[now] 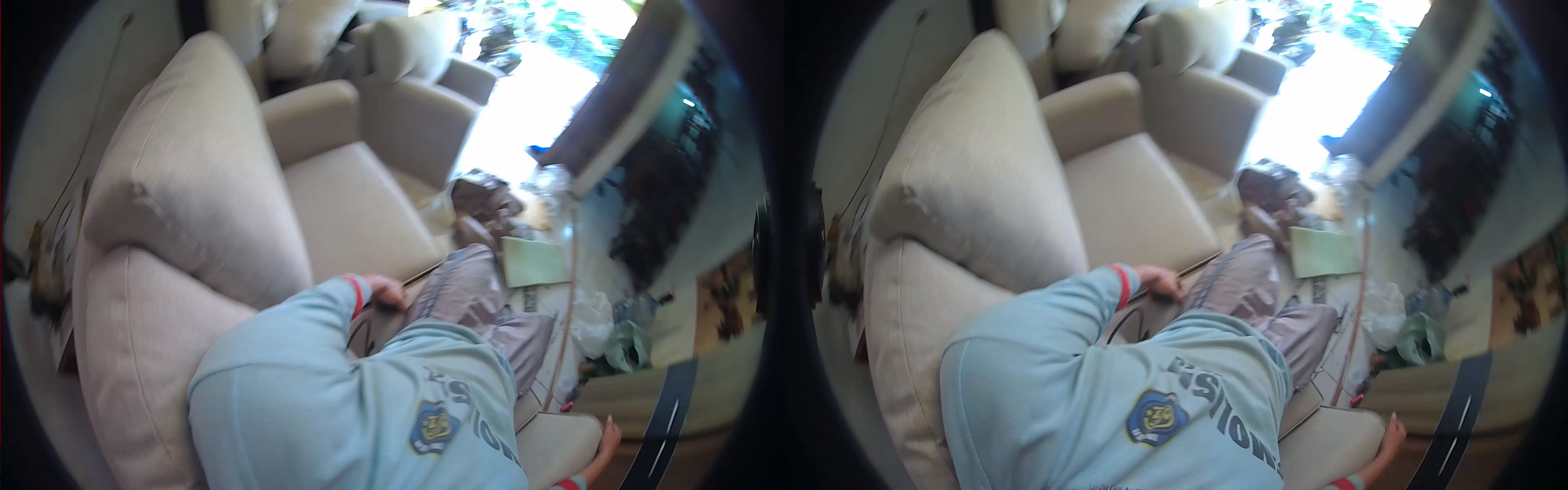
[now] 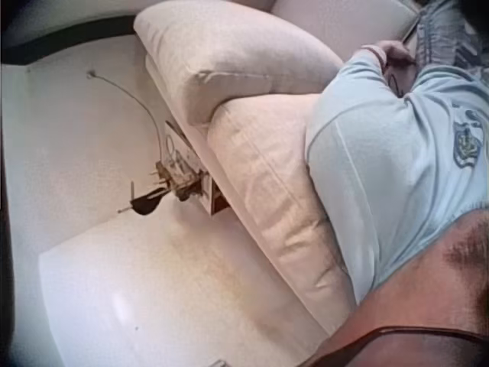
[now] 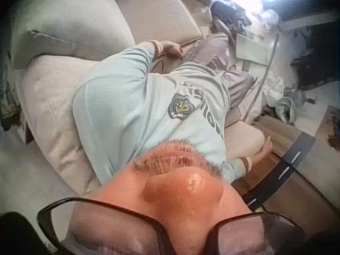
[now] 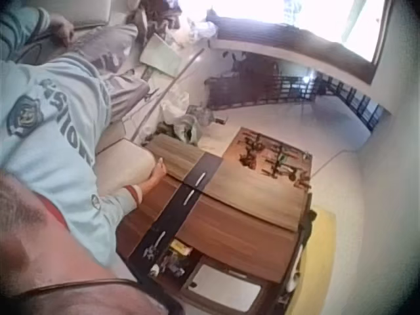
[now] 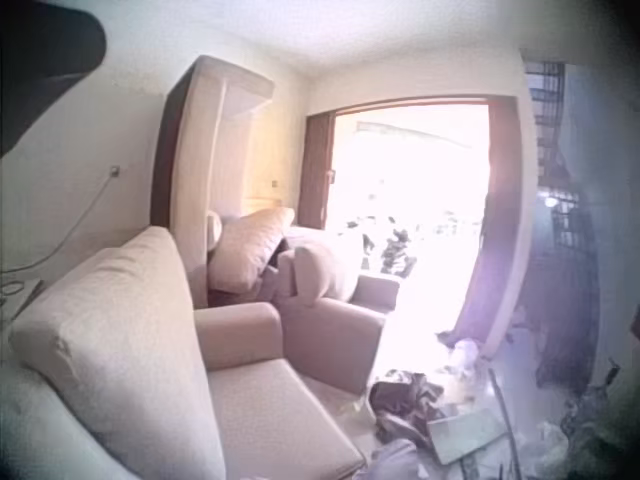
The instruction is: The person is assembling or repairing a couch, specifically adjusting cushions and measuring dimensions.
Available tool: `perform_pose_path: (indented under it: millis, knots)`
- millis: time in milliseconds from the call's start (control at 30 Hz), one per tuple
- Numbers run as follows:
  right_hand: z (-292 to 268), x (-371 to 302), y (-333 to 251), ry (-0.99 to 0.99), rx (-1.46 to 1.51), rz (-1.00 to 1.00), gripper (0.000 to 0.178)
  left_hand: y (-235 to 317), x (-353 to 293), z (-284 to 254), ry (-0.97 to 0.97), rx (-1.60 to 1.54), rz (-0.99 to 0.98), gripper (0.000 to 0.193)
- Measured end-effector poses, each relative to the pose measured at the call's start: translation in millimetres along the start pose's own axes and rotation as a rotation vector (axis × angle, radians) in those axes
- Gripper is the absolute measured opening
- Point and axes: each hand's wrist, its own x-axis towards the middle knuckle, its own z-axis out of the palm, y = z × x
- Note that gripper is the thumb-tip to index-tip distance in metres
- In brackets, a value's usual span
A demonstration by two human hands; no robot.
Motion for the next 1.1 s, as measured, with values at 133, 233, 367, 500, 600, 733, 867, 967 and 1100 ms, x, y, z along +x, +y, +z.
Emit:
perform_pose_path:
  millis: [133, 233, 367, 500, 600, 733, 867, 967, 1100]
  knots:
    - [-5, -9, 3, 0.023, 0.072, 0.067, 0.046, 14, -15, -6, 0.119, 0.078, 0.130, 0.053]
    - [-25, -3, -46, -0.303, -0.027, 0.319, 0.065, 14, -14, 2, 0.110, -0.055, 0.050, 0.049]
    - [-35, -25, -62, -0.354, -0.074, 0.278, 0.066, 25, -21, -4, 0.022, -0.006, -0.065, 0.055]
    - [-40, -10, -100, -0.407, -0.148, 0.277, 0.068, 15, -9, 20, 0.183, 0.133, 0.105, 0.058]
    - [-23, 19, -115, -0.414, -0.236, 0.225, 0.069, 25, -16, 25, 0.193, 0.083, 0.079, 0.058]
    - [54, 106, -119, -0.779, -0.138, 0.002, 0.068, 42, -29, 15, 0.115, 0.046, -0.040, 0.057]
    - [140, 211, -134, -0.988, -0.037, -0.032, 0.067, 43, -36, 7, 0.210, 0.119, -0.151, 0.049]
    - [197, 287, -185, -0.941, -0.054, -0.209, 0.058, 54, -66, -42, 0.577, -0.038, -0.226, 0.049]
    - [244, 354, -344, -0.764, -0.353, -0.650, 0.057, 138, -163, -119, 1.123, -0.161, -0.436, 0.046]
